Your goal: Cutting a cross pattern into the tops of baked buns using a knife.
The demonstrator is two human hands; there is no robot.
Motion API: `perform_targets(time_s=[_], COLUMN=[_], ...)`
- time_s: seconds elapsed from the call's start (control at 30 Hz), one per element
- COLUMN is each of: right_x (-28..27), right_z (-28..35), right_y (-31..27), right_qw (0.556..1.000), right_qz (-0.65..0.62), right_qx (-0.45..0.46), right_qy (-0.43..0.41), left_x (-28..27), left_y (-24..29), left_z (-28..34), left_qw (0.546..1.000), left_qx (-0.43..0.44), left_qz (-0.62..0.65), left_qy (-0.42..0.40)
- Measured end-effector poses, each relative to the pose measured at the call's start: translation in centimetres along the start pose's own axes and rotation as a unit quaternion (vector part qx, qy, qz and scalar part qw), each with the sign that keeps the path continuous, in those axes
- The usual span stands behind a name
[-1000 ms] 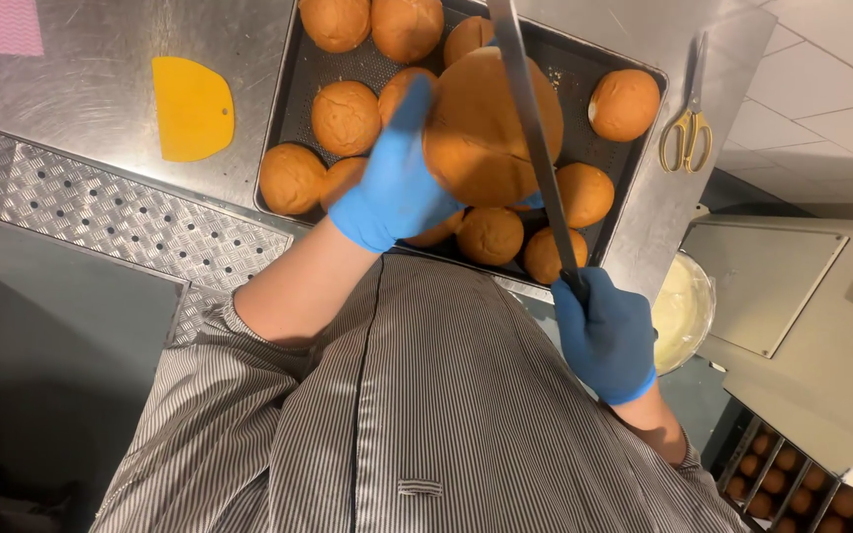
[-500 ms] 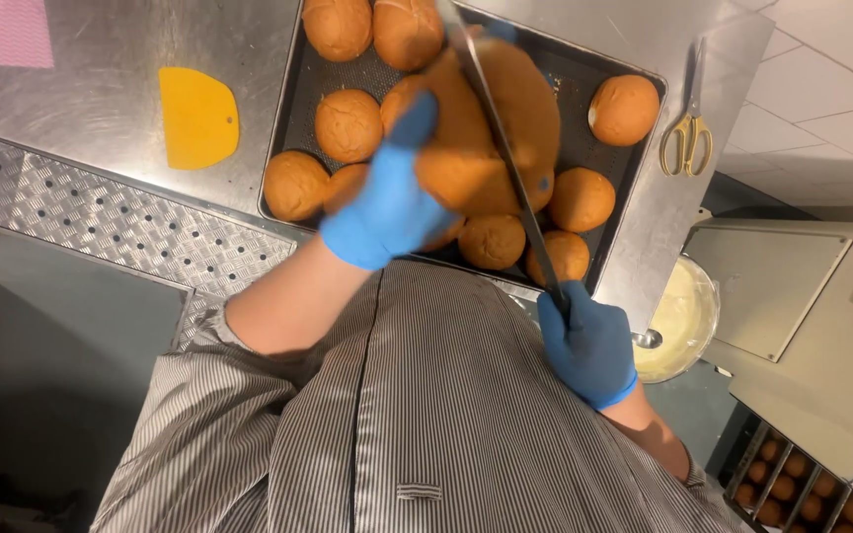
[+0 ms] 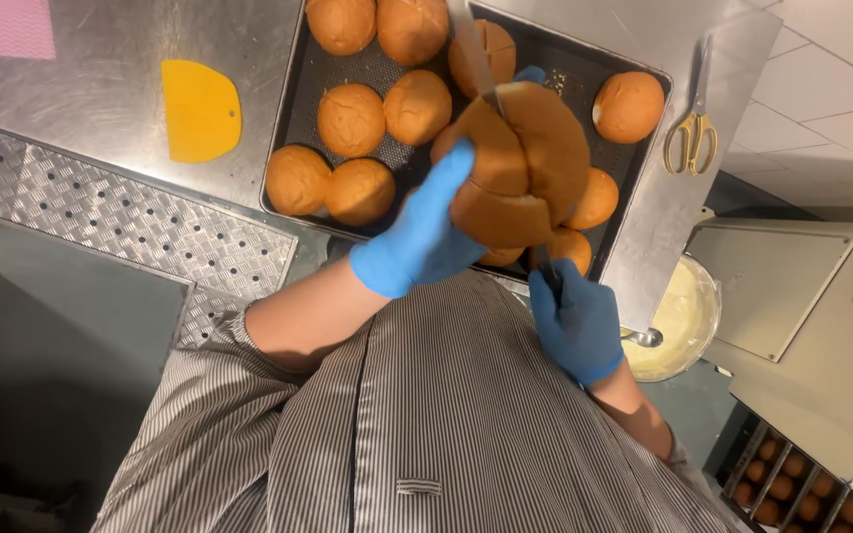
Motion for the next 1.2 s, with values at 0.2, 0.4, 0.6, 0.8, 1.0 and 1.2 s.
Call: perform_targets(time_s=[0.2, 0.4, 0.6, 0.8, 1.0, 1.2], right_x=[-2.8, -5.7, -3.1, -2.3, -1.6, -1.8], right_z=[-1.3, 1.2, 0.1, -1.1, 0.5, -1.4], right_y=[-0.3, 0.3, -1.8, -1.7, 0.2, 0.7], right_qw=[0.997, 0.998, 0.998, 0.994, 0.998, 0.995], right_qz=[0.069, -0.003, -0.050, -0.061, -0.024, -0.016], right_qx=[-0.002, -0.057, 0.029, 0.086, 0.054, 0.096], right_qy=[-0.032, 0.025, -0.001, -0.008, -0.025, -0.012], left_x=[0.3, 2.8, 0.4, -1.3, -2.9, -3.5], left_y=[3.5, 6.0, 3.7, 0.6, 2.1, -3.9], left_z=[-1.4, -0.5, -2.0, -3.4, -4.9, -5.2], left_qw=[0.995, 0.996, 0.996, 1.000, 0.999, 0.996], left_qx=[-0.027, -0.007, -0.003, 0.005, 0.008, -0.056], left_qz=[-0.024, -0.054, 0.056, 0.002, 0.045, 0.073], left_qy=[-0.094, -0.078, -0.070, -0.017, -0.022, 0.021])
Point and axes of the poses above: each hand's wrist, its own z-axis away from the middle knuckle, its own x-axis out of the palm, y = z × x, the point moved 5 cm from there along -z, towards the middle knuckle, and after that the axes turned 7 degrees about z, right-handed, at the moved point
